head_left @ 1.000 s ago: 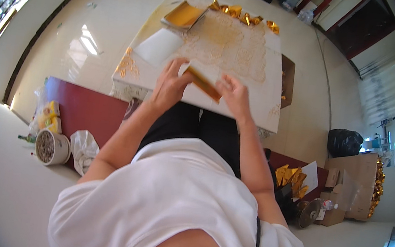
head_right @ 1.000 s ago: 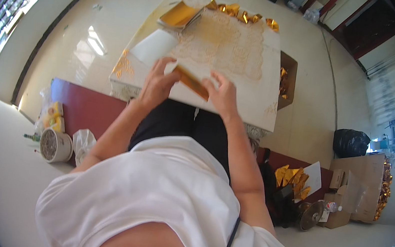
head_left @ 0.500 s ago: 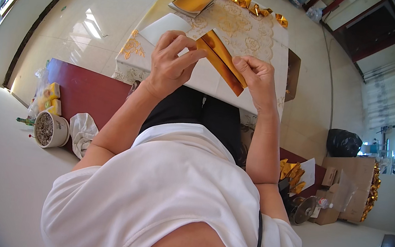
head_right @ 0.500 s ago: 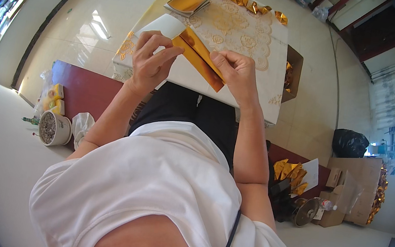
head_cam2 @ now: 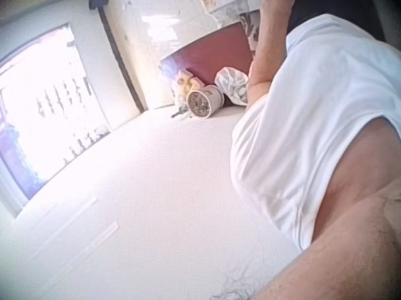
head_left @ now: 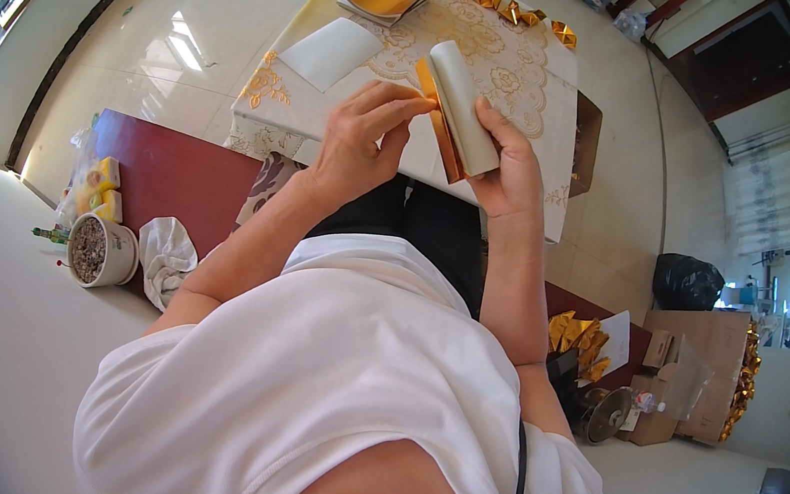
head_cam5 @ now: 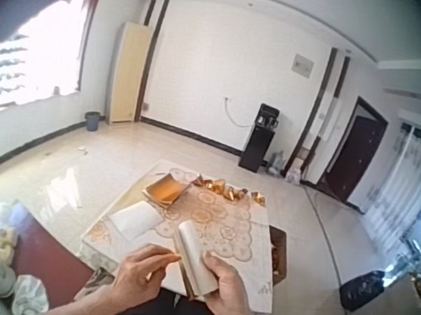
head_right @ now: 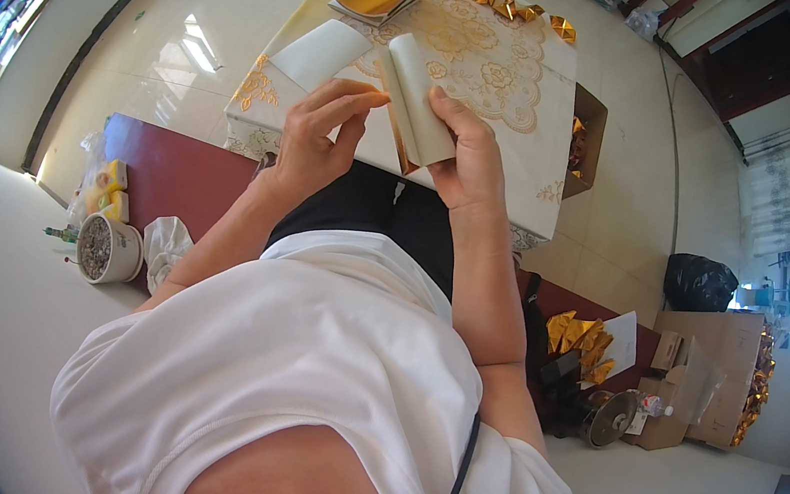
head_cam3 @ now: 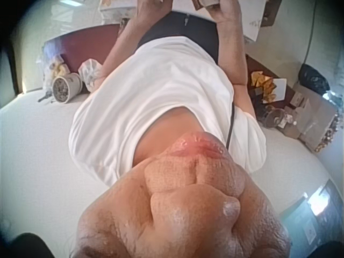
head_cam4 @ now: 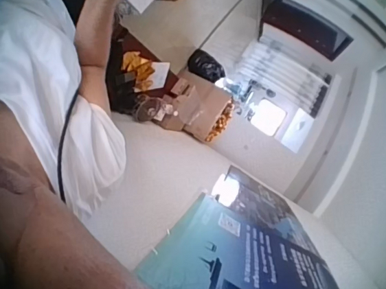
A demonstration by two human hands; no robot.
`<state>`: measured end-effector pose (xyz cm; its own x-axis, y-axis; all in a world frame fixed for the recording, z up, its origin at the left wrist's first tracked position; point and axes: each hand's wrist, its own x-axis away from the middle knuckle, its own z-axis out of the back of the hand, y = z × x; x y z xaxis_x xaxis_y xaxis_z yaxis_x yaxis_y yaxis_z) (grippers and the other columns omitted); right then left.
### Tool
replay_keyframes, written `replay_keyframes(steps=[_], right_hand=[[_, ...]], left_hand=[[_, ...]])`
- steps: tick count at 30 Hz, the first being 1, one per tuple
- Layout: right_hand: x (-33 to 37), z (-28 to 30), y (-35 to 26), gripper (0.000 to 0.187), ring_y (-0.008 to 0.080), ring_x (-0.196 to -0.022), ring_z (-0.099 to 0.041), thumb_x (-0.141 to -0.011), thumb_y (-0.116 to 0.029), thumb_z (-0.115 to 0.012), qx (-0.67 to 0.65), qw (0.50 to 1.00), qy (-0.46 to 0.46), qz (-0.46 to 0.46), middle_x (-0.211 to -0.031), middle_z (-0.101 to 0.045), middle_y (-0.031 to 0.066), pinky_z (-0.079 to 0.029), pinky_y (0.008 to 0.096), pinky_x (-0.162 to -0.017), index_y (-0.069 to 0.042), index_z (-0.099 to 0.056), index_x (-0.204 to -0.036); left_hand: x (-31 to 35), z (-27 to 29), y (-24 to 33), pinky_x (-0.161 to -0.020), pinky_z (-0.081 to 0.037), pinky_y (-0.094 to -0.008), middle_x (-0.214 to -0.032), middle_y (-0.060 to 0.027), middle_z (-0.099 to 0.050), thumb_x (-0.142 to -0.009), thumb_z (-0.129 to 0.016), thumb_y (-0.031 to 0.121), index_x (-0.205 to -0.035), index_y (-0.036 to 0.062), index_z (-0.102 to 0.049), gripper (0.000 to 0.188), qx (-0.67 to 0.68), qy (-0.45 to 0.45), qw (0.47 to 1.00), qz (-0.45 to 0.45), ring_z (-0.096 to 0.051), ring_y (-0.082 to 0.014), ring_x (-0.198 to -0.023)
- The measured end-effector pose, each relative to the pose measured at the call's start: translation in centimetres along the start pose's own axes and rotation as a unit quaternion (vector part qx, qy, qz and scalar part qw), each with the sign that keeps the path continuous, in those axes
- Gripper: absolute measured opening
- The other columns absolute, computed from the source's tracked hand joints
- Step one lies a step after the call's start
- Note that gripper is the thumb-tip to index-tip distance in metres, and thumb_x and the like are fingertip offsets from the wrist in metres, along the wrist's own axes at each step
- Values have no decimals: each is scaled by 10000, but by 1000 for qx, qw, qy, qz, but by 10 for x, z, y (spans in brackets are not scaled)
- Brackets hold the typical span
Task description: Fold gold-colored paper into decorative ingot shapes.
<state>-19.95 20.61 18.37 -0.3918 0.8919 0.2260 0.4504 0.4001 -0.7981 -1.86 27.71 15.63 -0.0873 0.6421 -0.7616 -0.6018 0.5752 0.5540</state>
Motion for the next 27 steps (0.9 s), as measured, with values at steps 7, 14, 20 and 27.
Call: replay_keyframes(steps=[7, 14, 20, 27], right_hand=[[7, -6, 13, 256, 168, -794, -728, -996, -185, -688, 36, 993, -80, 76, -939, -739, 107, -588, 307, -687, 26, -680, -1141], [14, -15, 20, 229, 175, -756, -739, -990, -157, -704, 64, 986, -62, 140, -952, -745, 123, -629, 306, -655, 30, -670, -1119], [17, -15, 27, 240, 176, -772, -742, -985, -156, -715, 67, 983, -46, 166, -965, -747, 134, -641, 317, -669, 39, -670, -1118], [26, -13, 33, 259, 185, -780, -749, -987, -172, -720, 115, 976, -59, 175, -967, -750, 152, -637, 311, -673, 45, -668, -1119]], left_hand=[[9, -6, 20, -1040, -485, -336, -1243, -109, -687, -1029, -685, 325, -1387, -34, -595, 515, 402, 3, 887, 226, -614, -176, -1206], [10, -6, 5, -1034, -479, -336, -1297, -122, -661, -992, -734, 325, -1417, -47, -549, 595, 500, 2, 803, 325, -607, -167, -1209], [13, -4, 1, -976, -516, -330, -1210, -104, -705, -968, -749, 210, -1318, -19, -629, 435, 471, 33, 818, 329, -661, -163, -1102], [12, 6, -8, -864, -538, -264, -1145, -66, -728, -987, -733, 128, -1285, 0, -651, 335, 358, 93, 877, 307, -663, -101, -1017]])
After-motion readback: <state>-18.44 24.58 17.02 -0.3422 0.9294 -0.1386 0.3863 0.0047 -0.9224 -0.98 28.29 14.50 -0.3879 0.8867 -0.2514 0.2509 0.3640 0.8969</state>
